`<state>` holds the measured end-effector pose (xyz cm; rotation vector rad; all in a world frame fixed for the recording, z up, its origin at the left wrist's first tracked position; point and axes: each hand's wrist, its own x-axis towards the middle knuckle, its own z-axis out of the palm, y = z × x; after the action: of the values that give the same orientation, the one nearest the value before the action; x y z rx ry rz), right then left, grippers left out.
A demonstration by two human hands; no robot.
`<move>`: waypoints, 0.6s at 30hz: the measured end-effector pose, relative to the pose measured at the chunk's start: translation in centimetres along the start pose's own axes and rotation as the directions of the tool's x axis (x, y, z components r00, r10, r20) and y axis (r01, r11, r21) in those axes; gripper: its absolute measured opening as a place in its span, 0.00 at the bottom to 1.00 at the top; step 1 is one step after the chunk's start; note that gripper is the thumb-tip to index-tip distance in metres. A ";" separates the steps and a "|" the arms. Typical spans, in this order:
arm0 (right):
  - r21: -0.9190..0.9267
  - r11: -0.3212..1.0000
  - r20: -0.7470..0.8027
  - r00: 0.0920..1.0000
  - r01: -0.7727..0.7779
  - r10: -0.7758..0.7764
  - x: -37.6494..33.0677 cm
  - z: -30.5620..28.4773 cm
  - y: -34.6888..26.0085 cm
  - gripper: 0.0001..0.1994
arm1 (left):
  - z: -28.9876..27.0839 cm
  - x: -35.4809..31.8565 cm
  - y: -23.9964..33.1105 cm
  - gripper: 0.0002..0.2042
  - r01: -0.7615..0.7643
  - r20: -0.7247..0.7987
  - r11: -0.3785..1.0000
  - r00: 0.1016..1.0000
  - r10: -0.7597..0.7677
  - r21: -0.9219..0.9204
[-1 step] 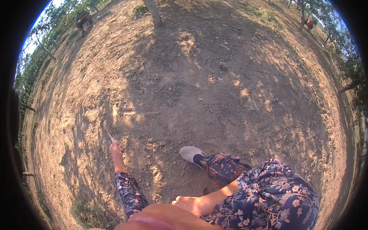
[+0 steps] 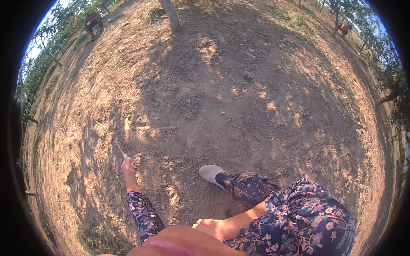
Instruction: The person uses a hand scythe and their hands to scrape the soil and pull weeds around the base of a tree in an orchard, occasionally moving aside dirt and debris.
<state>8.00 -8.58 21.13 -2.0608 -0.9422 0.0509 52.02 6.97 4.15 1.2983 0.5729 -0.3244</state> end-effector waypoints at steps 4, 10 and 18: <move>0.071 0.988 0.146 0.981 -0.139 0.127 0.0 -1.4 1.4 0.16 | 0.8 -1.2 -4.1 0.05 0.093 0.068 0.994 0.994 -0.089 -0.053; 0.171 0.954 0.202 0.957 -0.246 0.210 -0.2 -1.9 0.4 0.15 | -2.0 -10.5 -10.7 0.04 -0.034 0.213 0.988 0.977 0.001 0.150; -0.068 0.992 0.037 0.994 0.102 -0.100 0.2 -1.4 -2.2 0.16 | -10.2 -27.4 -15.6 0.05 0.114 0.288 0.918 0.928 -0.234 0.379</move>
<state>7.31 -8.62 23.69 -2.0779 -1.0813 -0.0013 19.06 10.42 5.50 1.5016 0.3538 -0.8119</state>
